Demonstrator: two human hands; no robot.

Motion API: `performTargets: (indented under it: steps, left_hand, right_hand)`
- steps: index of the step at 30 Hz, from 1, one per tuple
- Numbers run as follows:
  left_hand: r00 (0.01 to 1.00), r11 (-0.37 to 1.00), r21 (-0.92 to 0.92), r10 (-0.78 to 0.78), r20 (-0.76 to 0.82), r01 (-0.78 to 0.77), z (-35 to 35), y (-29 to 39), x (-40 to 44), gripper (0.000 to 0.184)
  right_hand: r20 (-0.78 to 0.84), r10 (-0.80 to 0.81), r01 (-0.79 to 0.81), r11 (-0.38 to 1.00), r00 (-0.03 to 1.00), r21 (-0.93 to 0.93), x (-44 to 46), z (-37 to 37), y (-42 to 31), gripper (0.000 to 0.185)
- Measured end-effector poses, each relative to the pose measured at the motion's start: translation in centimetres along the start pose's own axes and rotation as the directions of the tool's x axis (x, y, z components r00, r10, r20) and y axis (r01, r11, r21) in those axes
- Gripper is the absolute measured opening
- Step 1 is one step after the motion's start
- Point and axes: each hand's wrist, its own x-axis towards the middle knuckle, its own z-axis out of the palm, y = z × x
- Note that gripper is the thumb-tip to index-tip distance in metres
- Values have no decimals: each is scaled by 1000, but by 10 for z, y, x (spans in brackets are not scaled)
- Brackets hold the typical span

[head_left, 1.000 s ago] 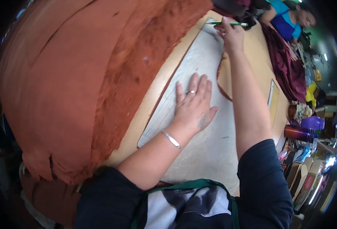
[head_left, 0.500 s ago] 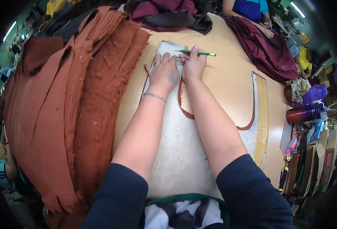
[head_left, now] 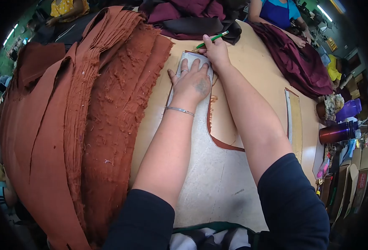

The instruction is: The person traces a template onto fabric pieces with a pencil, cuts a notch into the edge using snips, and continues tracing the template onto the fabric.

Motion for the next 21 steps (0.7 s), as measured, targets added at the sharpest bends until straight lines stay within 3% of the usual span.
performTargets:
  steps: [10, 12, 13, 18, 21]
  left_hand:
    - [1000, 999, -36, 6, -5, -7, -1, -1, 1, 44]
    - [1000, 996, -89, 5, -22, -7, 0, 0, 0, 45]
    - [1000, 998, -63, -3, -21, 2, 2, -1, 1, 45]
    - [1000, 1000, -12, -14, 8, 14, 0, 0, 4, 45]
    - [1000, 1000, 6, -8, 15, 8, 0, -1, 4, 45]
  right_hand:
    - [104, -111, 134, 958, 988, -253, 6, -24, -3, 25]
    - [103, -6, 27, 978, 995, -205, 7, -43, -5, 24]
    - [92, 4, 11, 987, 996, -161, 4, -42, -6, 25]
    - [159, -105, 151, 937, 982, -315, 3, 2, -12, 27]
    - [148, -64, 110, 937, 987, -331, 12, -7, -7, 27]
